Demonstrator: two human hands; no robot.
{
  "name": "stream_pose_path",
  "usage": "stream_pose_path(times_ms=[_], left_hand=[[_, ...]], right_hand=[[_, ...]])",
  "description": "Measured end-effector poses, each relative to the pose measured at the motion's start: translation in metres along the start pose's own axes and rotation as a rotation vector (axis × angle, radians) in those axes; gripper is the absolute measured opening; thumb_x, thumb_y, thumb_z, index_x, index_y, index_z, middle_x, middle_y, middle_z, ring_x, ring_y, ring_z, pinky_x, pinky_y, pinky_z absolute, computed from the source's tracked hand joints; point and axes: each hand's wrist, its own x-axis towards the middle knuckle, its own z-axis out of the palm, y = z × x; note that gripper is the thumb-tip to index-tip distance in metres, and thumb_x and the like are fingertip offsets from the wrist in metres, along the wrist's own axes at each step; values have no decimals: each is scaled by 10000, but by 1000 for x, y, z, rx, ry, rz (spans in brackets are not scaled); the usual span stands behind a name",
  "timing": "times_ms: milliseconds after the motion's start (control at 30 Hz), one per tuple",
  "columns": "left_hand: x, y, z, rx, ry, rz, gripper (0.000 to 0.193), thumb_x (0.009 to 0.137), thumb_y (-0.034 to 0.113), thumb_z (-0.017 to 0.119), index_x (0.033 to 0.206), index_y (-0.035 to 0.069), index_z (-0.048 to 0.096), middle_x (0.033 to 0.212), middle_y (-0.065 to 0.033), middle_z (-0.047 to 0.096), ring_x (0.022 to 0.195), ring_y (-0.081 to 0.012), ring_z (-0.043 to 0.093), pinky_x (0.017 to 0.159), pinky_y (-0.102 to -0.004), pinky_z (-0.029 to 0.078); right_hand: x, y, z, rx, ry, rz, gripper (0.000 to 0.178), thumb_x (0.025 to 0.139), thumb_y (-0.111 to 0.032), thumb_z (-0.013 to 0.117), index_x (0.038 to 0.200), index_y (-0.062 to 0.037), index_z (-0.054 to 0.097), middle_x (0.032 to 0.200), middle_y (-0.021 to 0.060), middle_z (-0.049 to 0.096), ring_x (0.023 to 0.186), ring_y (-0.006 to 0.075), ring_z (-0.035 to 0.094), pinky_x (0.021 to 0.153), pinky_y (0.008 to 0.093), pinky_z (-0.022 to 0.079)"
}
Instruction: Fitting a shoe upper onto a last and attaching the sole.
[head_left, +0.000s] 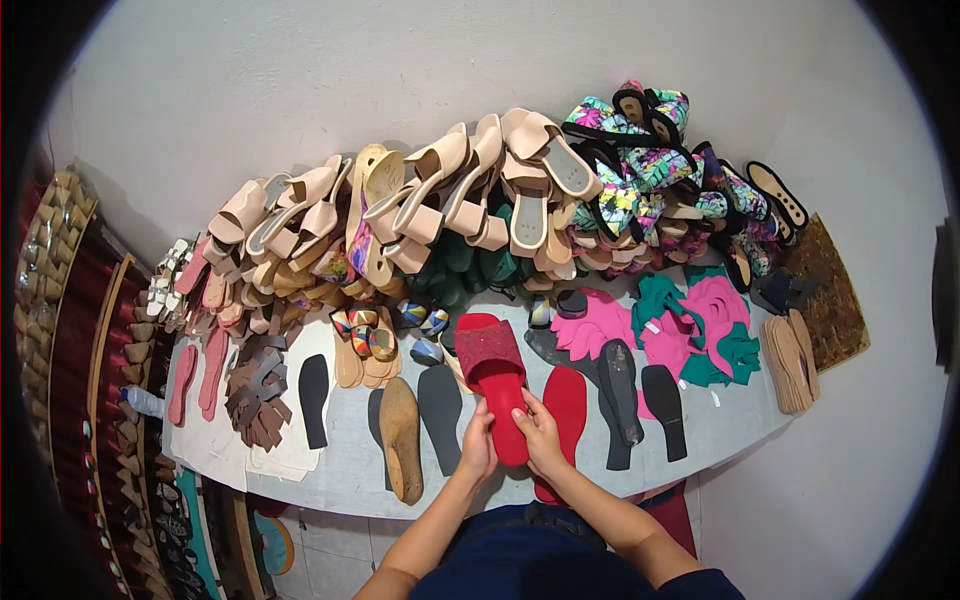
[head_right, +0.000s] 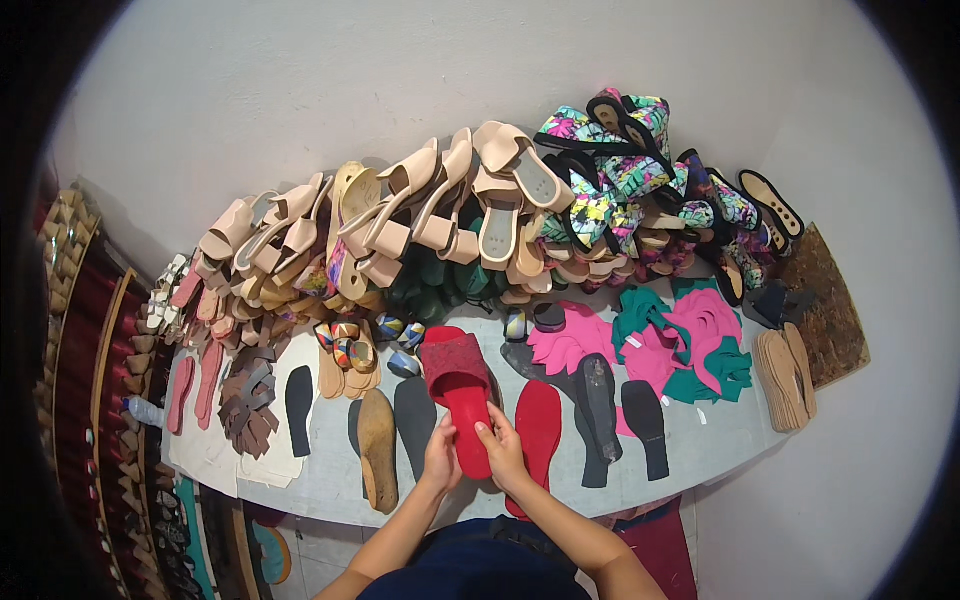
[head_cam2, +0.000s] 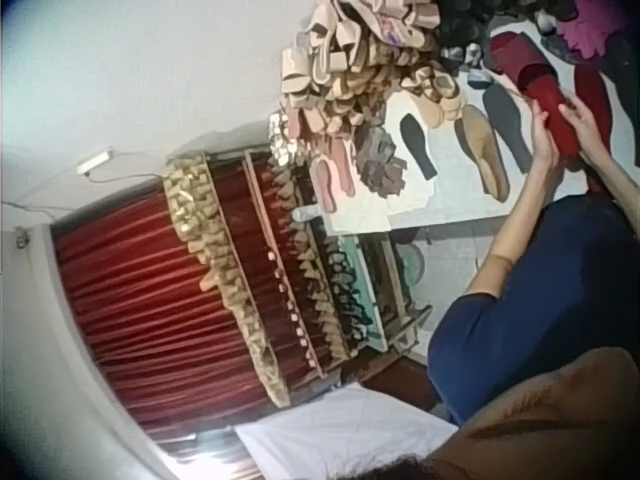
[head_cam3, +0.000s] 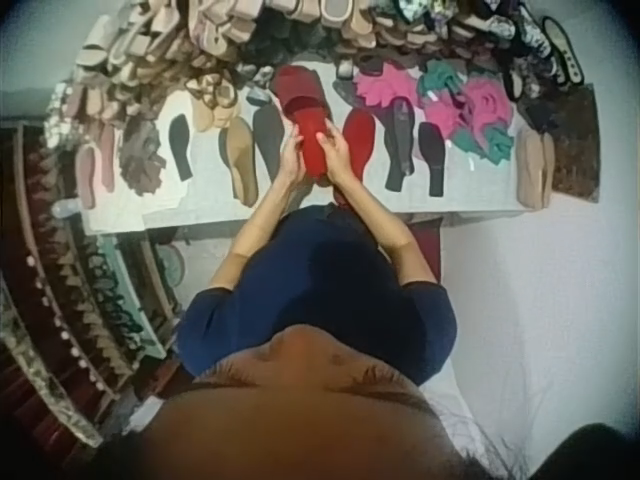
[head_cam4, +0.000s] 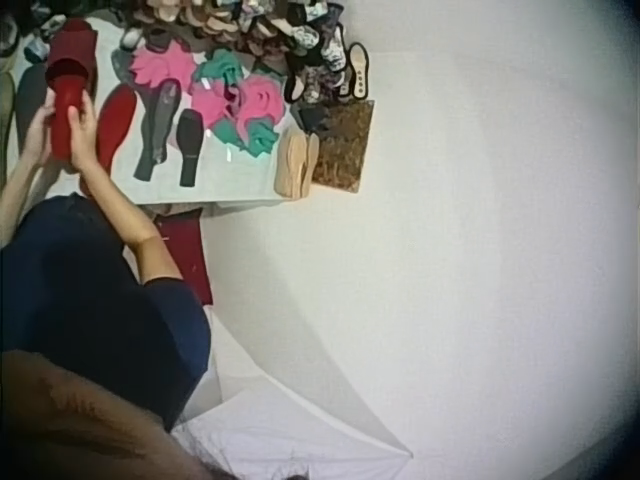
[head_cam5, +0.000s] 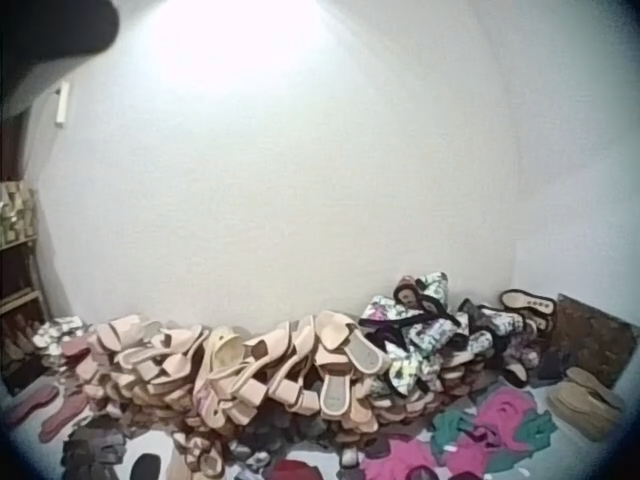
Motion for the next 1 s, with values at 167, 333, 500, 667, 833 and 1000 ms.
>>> stream_pose_path(times_ms=[167,333,500,667,833,1000], left_hand=[[-11,8,5,-41,200,33,252,866,124,468,1083,3,425,1020,-87,523,912,-130,520,785,-250,428],[-19,15,3,62,216,49,180,854,166,504,941,9,510,850,-67,572,753,-109,555,680,-242,461],[-35,13,4,107,207,32,181,852,160,505,931,-1,525,869,-72,574,756,-113,554,679,-244,457],[-54,0,-2,164,148,-47,197,867,167,477,948,-5,529,878,-73,573,788,-118,548,715,-246,446],[-67,-10,5,200,74,-129,233,878,177,455,1009,-6,514,934,-79,571,840,-118,543,749,-241,434],[-73,-19,22,252,31,-205,278,882,187,445,1081,-5,481,994,-82,561,868,-122,541,773,-245,427]], right_hand=[[-7,2,3,52,15,-28,467,836,-80,493,1251,22,304,1142,116,470,1025,149,479,878,276,383],[-23,-4,12,147,-85,114,379,844,-105,492,1189,6,382,1184,101,428,1070,139,435,901,273,352],[-40,20,8,65,75,0,273,858,-151,479,1085,2,488,1076,36,447,1007,121,453,874,265,363],[-66,32,-1,-34,203,-61,268,858,-165,479,1046,20,522,1097,20,316,1083,117,342,912,259,312],[-84,24,-6,16,233,-101,307,857,-156,475,1109,18,498,1131,29,318,1117,127,328,942,261,283],[-87,4,-16,-12,226,-134,313,856,-123,468,1129,30,482,1204,51,304,1148,142,321,958,266,271]])
